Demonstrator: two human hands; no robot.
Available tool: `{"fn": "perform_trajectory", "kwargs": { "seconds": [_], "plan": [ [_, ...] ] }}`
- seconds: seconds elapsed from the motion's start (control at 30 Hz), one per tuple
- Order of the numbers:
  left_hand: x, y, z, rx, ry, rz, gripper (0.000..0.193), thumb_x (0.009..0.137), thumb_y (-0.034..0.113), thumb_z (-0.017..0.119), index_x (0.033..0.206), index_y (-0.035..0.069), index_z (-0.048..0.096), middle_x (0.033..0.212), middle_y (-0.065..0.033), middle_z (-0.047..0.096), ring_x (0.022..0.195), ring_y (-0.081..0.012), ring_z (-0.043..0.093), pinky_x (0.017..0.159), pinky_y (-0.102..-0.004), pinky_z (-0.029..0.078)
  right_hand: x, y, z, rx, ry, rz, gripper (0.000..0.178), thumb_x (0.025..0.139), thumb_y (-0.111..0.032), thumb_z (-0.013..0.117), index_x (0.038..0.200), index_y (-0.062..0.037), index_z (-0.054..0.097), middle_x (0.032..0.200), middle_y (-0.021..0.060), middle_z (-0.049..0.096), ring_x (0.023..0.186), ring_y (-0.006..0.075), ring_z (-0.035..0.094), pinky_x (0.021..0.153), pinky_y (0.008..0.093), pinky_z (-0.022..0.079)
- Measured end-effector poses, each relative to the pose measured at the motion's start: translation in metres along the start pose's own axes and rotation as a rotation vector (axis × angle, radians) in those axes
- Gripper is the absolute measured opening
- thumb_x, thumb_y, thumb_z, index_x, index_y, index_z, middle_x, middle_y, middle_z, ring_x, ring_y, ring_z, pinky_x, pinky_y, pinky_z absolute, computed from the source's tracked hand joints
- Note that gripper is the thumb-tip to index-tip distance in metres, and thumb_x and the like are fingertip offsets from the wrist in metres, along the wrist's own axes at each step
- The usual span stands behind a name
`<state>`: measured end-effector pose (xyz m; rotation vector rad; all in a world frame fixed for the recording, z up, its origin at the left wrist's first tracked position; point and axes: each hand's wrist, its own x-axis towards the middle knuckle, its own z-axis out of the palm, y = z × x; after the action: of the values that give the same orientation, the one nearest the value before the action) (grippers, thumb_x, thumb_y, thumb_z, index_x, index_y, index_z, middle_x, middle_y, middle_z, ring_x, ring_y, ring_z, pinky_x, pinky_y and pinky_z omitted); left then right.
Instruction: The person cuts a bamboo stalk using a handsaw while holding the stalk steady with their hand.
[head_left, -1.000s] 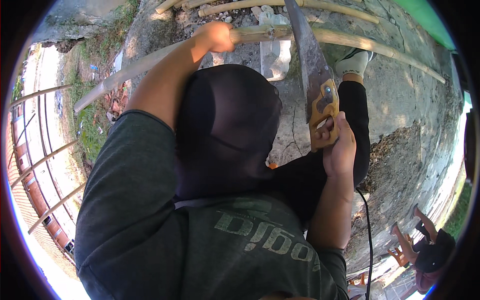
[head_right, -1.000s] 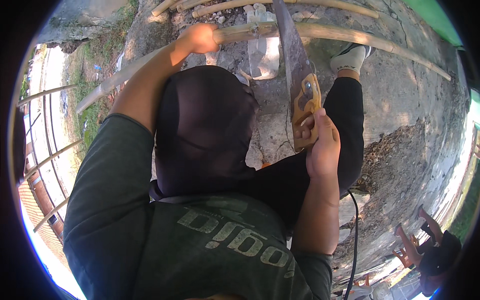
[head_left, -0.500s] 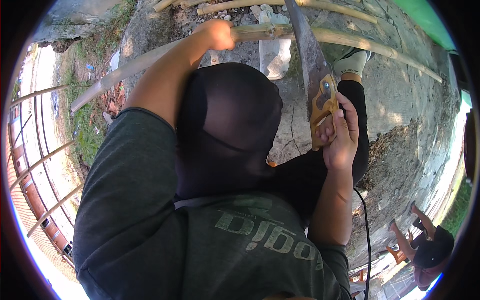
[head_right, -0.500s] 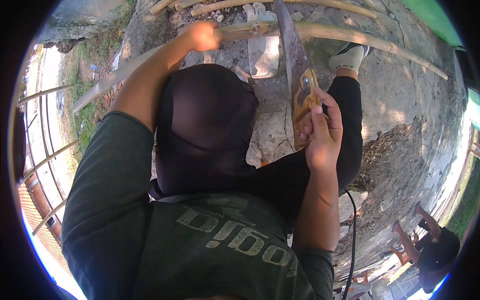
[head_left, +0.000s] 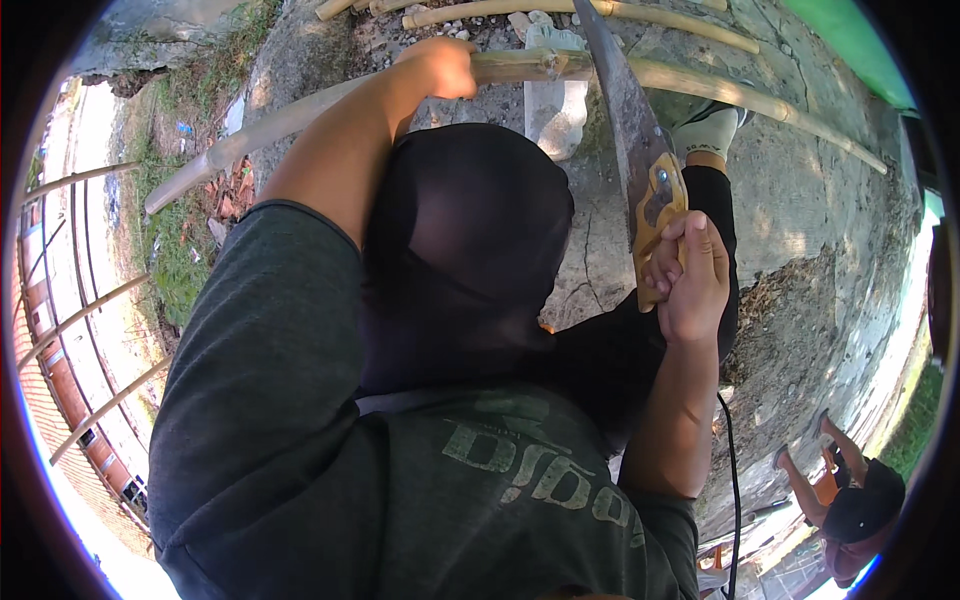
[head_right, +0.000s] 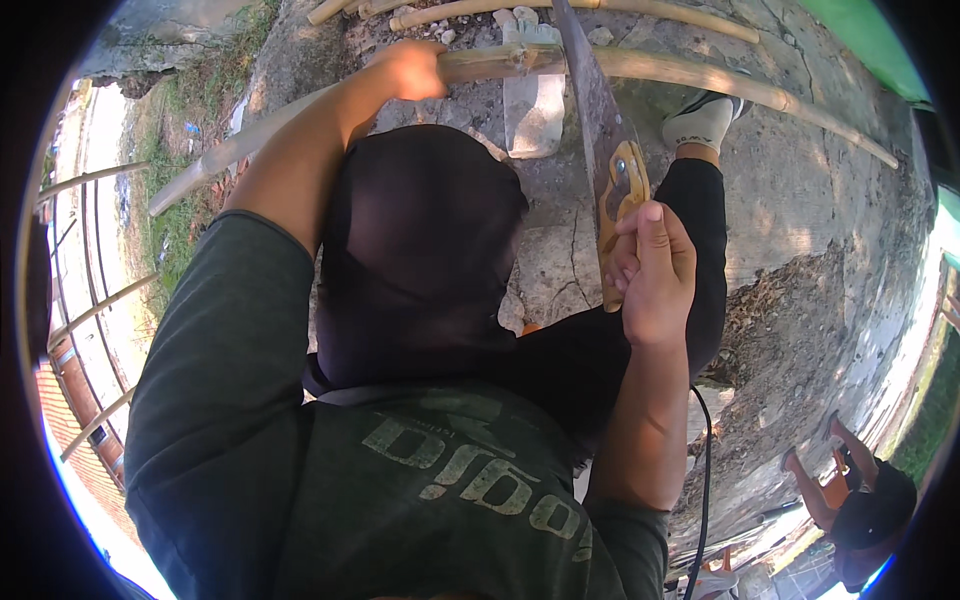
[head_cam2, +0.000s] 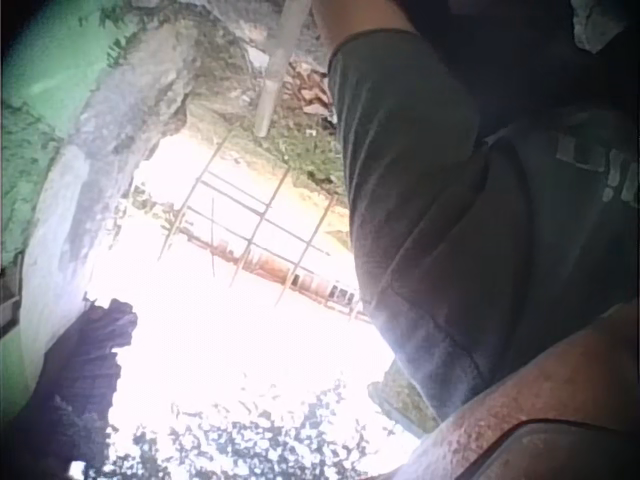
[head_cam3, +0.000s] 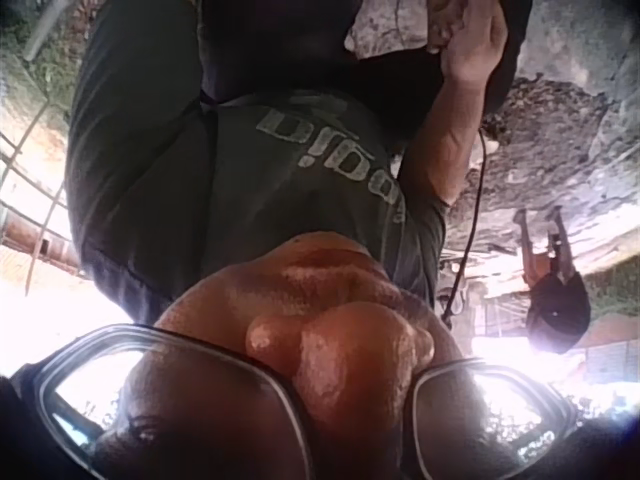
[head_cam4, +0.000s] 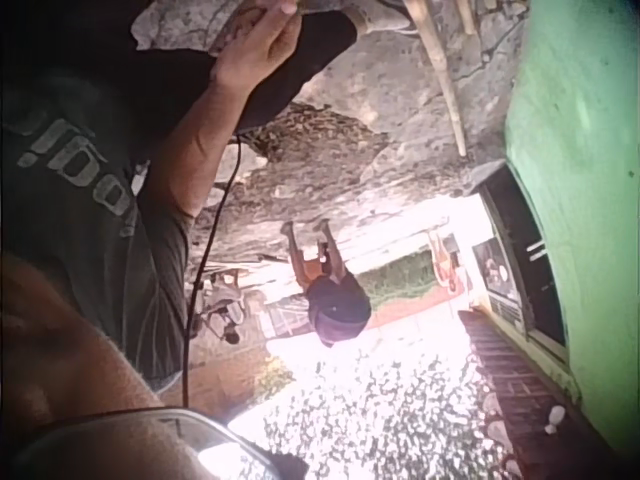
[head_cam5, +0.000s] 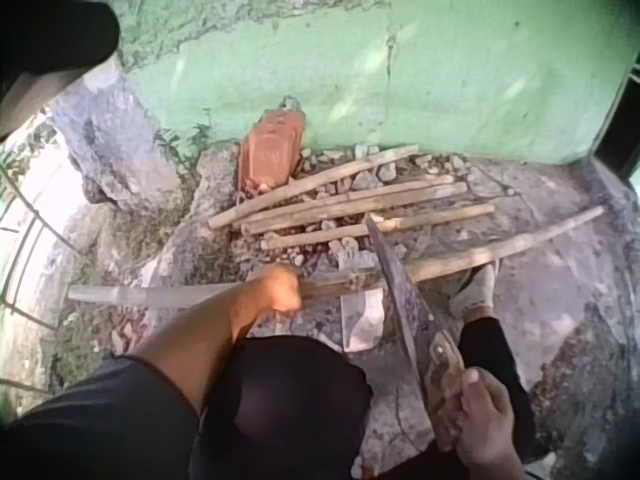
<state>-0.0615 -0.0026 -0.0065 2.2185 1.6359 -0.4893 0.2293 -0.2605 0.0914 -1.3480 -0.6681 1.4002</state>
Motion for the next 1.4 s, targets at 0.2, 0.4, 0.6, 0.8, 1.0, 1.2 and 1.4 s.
{"fn": "perform_trajectory", "kwargs": {
  "seconds": [0.2, 0.4, 0.6, 0.8, 1.0, 1.2, 1.4],
  "plan": [
    [0.0, -0.011, -0.001, 0.01, -0.013, 0.016, 0.058, 0.071, 0.03, 0.073, 0.126, 0.012, 0.065, 0.116, -0.0148, 0.071, 0.109, -0.0327, 0.068, 0.093, -0.0445, 0.055, -0.032, -0.001, -0.01, -0.168, -0.13, -0.135, 0.037, 0.109, -0.035, 0.049, 0.089, -0.0037, 0.056, 0.062, -0.0051, 0.039, 0.052, 0.002, 0.034, 0.045, 0.0197, 0.027],
    [-0.002, -0.001, -0.005, -0.001, 0.005, 0.033, 0.057, 0.071, 0.028, 0.073, 0.125, 0.013, 0.065, 0.114, -0.0148, 0.072, 0.108, -0.0326, 0.068, 0.092, -0.0446, 0.055, -0.034, 0.002, -0.013, -0.154, -0.113, -0.169, 0.037, 0.108, -0.035, 0.051, 0.091, -0.0029, 0.057, 0.062, -0.0051, 0.04, 0.052, 0.002, 0.034, 0.046, 0.0198, 0.027],
    [-0.002, -0.005, -0.005, -0.006, -0.01, -0.001, 0.059, 0.071, 0.029, 0.074, 0.128, 0.014, 0.065, 0.115, -0.0143, 0.072, 0.108, -0.0318, 0.069, 0.093, -0.0442, 0.055, -0.047, -0.003, -0.012, -0.322, -0.128, -0.279, 0.041, 0.107, -0.039, 0.051, 0.091, -0.0016, 0.058, 0.061, -0.0047, 0.04, 0.051, 0.0034, 0.034, 0.046, 0.0215, 0.027],
    [-0.005, 0.001, -0.008, -0.033, 0.008, 0.029, 0.059, 0.072, 0.029, 0.076, 0.128, 0.014, 0.065, 0.115, -0.0138, 0.072, 0.108, -0.0318, 0.069, 0.094, -0.0441, 0.055, -0.04, -0.002, -0.014, -0.199, -0.112, -0.217, 0.042, 0.107, -0.04, 0.05, 0.091, -0.0019, 0.058, 0.06, -0.0048, 0.039, 0.051, 0.0032, 0.034, 0.046, 0.0213, 0.027],
    [-0.002, -0.001, -0.008, -0.018, -0.021, 0.001, 0.059, 0.071, 0.032, 0.078, 0.126, 0.013, 0.066, 0.115, -0.0134, 0.072, 0.108, -0.0318, 0.069, 0.095, -0.0442, 0.054, -0.034, 0.007, -0.013, -0.129, -0.096, -0.182, 0.039, 0.108, -0.036, 0.049, 0.091, -0.0023, 0.058, 0.06, -0.0049, 0.039, 0.051, 0.0027, 0.034, 0.046, 0.0206, 0.027],
    [-0.004, 0.005, -0.005, 0.003, 0.004, -0.013, 0.058, 0.073, 0.032, 0.077, 0.127, 0.013, 0.065, 0.117, -0.0129, 0.072, 0.111, -0.0315, 0.068, 0.096, -0.0441, 0.054, -0.014, 0.016, -0.01, -0.072, -0.053, -0.14, 0.037, 0.109, -0.033, 0.048, 0.09, -0.0033, 0.059, 0.06, -0.0056, 0.038, 0.051, 0.0021, 0.034, 0.046, 0.0206, 0.028],
    [-0.003, 0.002, -0.007, 0.015, -0.024, -0.036, 0.056, 0.074, 0.031, 0.075, 0.127, 0.014, 0.065, 0.119, -0.0123, 0.072, 0.112, -0.031, 0.067, 0.097, -0.0444, 0.054, -0.003, 0.013, 0.003, -0.044, -0.041, -0.101, 0.038, 0.109, -0.033, 0.047, 0.089, -0.004, 0.059, 0.059, -0.0061, 0.038, 0.051, 0.0018, 0.032, 0.045, 0.021, 0.028]
  ]
}}
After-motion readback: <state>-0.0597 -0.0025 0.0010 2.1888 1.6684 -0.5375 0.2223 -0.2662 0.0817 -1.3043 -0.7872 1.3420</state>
